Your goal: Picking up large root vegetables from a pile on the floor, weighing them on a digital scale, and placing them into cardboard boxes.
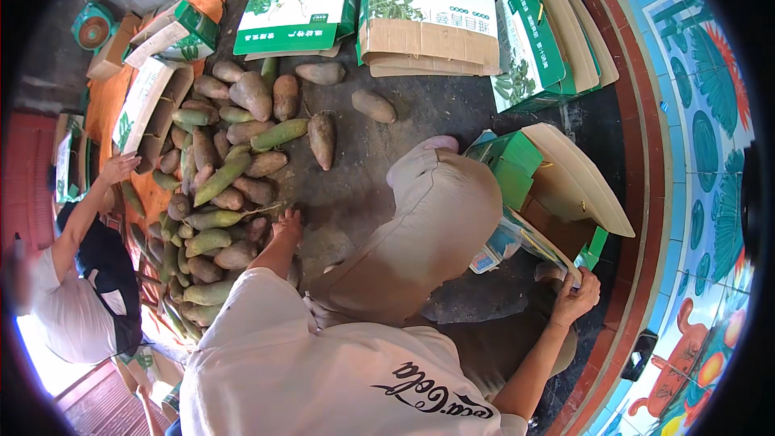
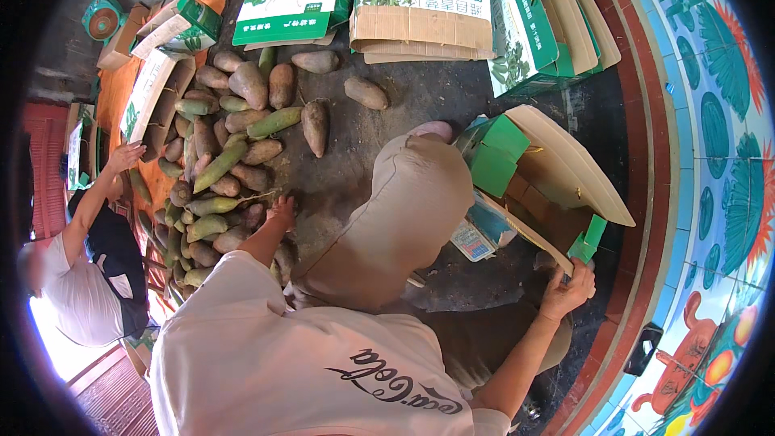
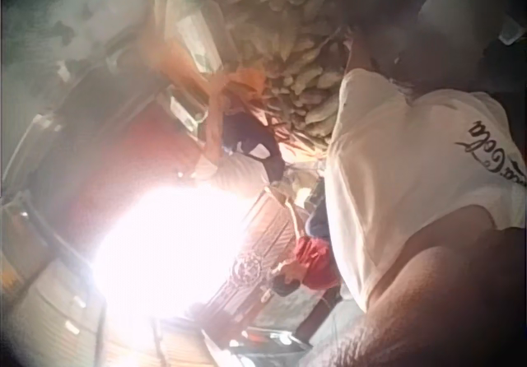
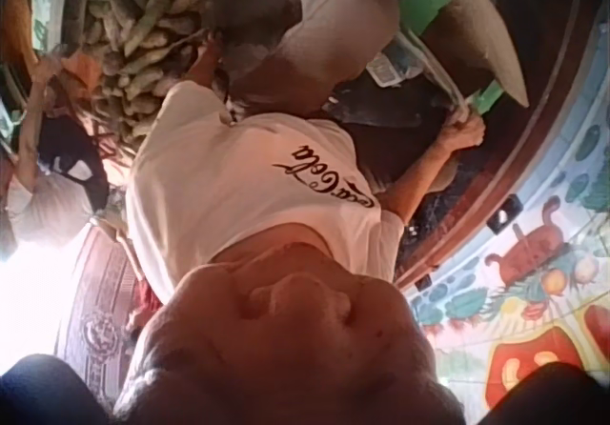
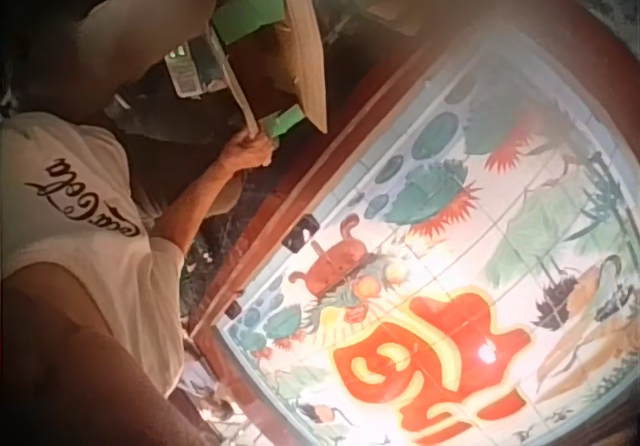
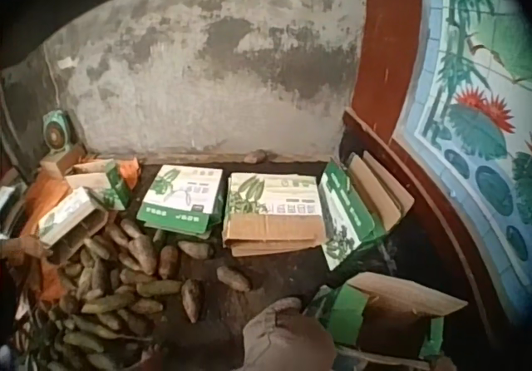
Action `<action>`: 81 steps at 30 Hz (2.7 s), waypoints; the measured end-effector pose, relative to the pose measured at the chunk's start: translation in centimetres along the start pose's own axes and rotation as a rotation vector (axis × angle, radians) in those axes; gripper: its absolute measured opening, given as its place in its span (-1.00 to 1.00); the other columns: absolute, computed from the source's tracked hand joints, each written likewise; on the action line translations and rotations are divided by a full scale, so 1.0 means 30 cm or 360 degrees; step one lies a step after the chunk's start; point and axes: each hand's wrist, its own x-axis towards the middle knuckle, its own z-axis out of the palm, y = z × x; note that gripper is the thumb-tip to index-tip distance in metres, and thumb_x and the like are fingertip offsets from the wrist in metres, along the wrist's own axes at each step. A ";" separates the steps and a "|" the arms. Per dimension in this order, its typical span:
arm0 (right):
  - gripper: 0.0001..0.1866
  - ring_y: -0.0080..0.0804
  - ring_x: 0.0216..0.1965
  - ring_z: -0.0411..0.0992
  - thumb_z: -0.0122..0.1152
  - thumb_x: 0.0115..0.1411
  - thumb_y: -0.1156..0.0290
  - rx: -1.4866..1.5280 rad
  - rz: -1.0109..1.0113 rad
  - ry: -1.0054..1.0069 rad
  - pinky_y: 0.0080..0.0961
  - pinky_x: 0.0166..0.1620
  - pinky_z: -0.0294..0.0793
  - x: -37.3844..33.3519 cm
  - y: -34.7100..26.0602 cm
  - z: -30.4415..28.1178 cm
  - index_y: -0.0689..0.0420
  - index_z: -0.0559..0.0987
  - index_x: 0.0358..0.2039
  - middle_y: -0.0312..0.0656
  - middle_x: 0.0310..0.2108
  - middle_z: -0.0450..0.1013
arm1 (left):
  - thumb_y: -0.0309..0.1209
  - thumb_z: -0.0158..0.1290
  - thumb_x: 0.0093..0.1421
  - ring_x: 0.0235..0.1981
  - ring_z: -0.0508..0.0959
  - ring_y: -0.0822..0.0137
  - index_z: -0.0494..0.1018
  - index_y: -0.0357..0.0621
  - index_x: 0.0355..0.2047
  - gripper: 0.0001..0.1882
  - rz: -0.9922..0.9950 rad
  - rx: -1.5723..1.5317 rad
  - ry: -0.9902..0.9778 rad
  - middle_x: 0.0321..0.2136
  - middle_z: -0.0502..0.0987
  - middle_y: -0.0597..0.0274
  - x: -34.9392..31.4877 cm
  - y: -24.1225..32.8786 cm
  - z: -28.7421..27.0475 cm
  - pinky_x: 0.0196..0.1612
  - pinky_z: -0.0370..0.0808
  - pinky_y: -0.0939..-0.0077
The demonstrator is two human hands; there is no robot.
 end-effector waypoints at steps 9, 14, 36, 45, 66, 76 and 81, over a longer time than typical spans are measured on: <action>-0.78 -0.10 -0.33 0.37 0.23 -0.04 0.39 0.0000 -0.0038 0.0004 -0.25 -0.26 0.30 0.021 -0.023 0.009 0.08 0.49 -0.32 -0.13 -0.41 0.41 | -0.35 0.01 0.15 0.05 0.39 0.14 0.23 0.02 0.03 -0.58 0.0108 0.0260 0.0237 -0.04 0.35 0.13 0.054 0.011 0.130 -0.05 0.44 0.25; -0.77 -0.10 -0.32 0.38 0.23 -0.04 0.39 -0.0014 -0.0025 0.0009 -0.24 -0.26 0.30 0.015 -0.008 0.006 0.08 0.48 -0.32 -0.13 -0.41 0.41 | -0.36 -0.03 0.17 -0.02 0.45 0.16 0.23 0.02 0.02 -0.61 0.0208 0.0295 0.0249 -0.05 0.38 0.13 0.034 0.052 0.116 -0.07 0.47 0.34; -0.75 -0.09 -0.28 0.37 0.23 -0.03 0.37 0.0014 -0.0006 -0.0011 -0.24 -0.22 0.31 -0.003 -0.004 0.009 0.08 0.50 -0.29 -0.12 -0.37 0.41 | -0.27 -0.03 0.12 0.29 0.01 0.12 0.22 0.10 0.18 -0.43 0.0048 0.0419 0.0625 0.25 0.08 0.20 -0.079 -0.103 0.007 0.26 0.01 0.02; -0.76 -0.11 -0.28 0.38 0.23 -0.01 0.36 -0.0009 -0.0041 0.0018 -0.25 -0.22 0.32 -0.009 0.000 0.003 0.10 0.50 -0.29 -0.14 -0.36 0.43 | -0.25 0.26 -0.15 0.32 -0.04 0.13 0.00 0.16 0.27 -0.02 -0.0797 -0.0174 0.1060 0.30 -0.05 0.25 -0.042 -0.486 -0.260 0.25 0.04 -0.02; -0.74 -0.09 -0.31 0.36 0.26 -0.08 0.42 -0.0003 0.0052 0.0010 -0.25 -0.22 0.30 -0.004 -0.028 -0.002 0.10 0.48 -0.31 -0.14 -0.37 0.41 | -0.11 0.23 -0.05 -0.07 0.51 0.10 0.06 -0.06 0.10 -0.20 -0.0589 -0.0322 0.0562 -0.12 0.46 0.00 -0.012 -0.441 -0.252 -0.07 0.49 0.30; -0.70 -0.04 -0.30 0.35 0.26 -0.18 0.54 0.0184 0.0134 0.0031 -0.22 -0.23 0.30 0.000 -0.055 -0.041 0.12 0.48 -0.34 -0.10 -0.38 0.40 | -0.03 0.15 -0.02 -0.31 0.51 0.22 0.40 -0.04 -0.09 -0.47 -0.0427 -0.2483 -0.0152 -0.22 0.49 0.11 -0.007 -0.254 -0.268 -0.31 0.47 0.32; -0.71 -0.07 -0.31 0.36 0.28 -0.21 0.56 0.0295 0.0118 0.0089 -0.23 -0.25 0.31 0.015 -0.082 -0.061 0.13 0.48 -0.38 -0.12 -0.41 0.40 | -0.14 0.14 0.07 -0.45 0.47 0.32 0.41 -0.12 -0.13 -0.57 0.0394 -0.2571 0.0138 -0.38 0.49 0.25 -0.252 -0.078 -0.544 -0.44 0.43 0.45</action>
